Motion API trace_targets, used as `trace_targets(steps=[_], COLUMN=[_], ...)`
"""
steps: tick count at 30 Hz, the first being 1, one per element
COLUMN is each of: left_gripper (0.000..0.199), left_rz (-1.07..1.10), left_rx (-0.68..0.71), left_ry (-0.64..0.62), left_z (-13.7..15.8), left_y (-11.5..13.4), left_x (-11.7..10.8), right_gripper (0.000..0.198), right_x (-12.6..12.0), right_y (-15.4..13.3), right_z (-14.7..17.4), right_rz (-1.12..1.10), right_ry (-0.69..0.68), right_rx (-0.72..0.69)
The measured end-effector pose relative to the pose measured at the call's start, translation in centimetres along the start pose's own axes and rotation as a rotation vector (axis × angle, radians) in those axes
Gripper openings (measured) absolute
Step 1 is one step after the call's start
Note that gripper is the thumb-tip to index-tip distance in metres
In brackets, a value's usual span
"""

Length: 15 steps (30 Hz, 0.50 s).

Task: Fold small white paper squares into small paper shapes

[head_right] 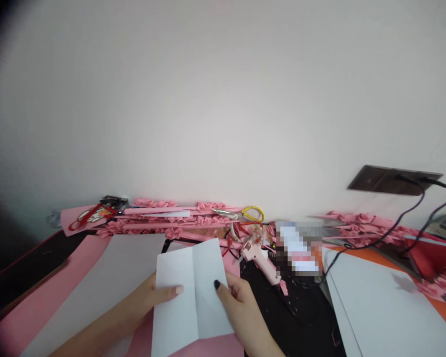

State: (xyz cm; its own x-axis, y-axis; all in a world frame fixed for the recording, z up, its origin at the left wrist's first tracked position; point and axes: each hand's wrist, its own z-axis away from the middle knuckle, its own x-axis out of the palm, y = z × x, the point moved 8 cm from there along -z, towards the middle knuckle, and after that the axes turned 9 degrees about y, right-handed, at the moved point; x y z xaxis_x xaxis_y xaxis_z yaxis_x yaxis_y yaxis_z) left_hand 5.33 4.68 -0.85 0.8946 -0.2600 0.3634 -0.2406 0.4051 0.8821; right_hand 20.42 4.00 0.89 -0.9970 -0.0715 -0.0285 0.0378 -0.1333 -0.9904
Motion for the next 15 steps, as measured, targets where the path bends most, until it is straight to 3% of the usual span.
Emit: trace_targets(steps=[5,11,15], left_gripper=[0.056,0.060,0.052], left_rz=[-0.056,-0.106,-0.079], left_rx=[0.038,0.044,0.069], left_ry=[-0.025,0.036,-0.008], left_z=[0.2,-0.2,-0.5], left_y=[0.1,-0.5,-0.5], left_x=[0.0,-1.1,-0.7], right_gripper=[0.042,0.039,0.038], right_x=[-0.3,-0.8,-0.9], right_y=[0.2,0.6,1.0], right_z=[-0.4,-0.8,-0.9], right_rz=[0.023,0.040,-0.027], right_ry=[0.027,0.035,0.037], right_rx=[0.007,-0.003,0.031])
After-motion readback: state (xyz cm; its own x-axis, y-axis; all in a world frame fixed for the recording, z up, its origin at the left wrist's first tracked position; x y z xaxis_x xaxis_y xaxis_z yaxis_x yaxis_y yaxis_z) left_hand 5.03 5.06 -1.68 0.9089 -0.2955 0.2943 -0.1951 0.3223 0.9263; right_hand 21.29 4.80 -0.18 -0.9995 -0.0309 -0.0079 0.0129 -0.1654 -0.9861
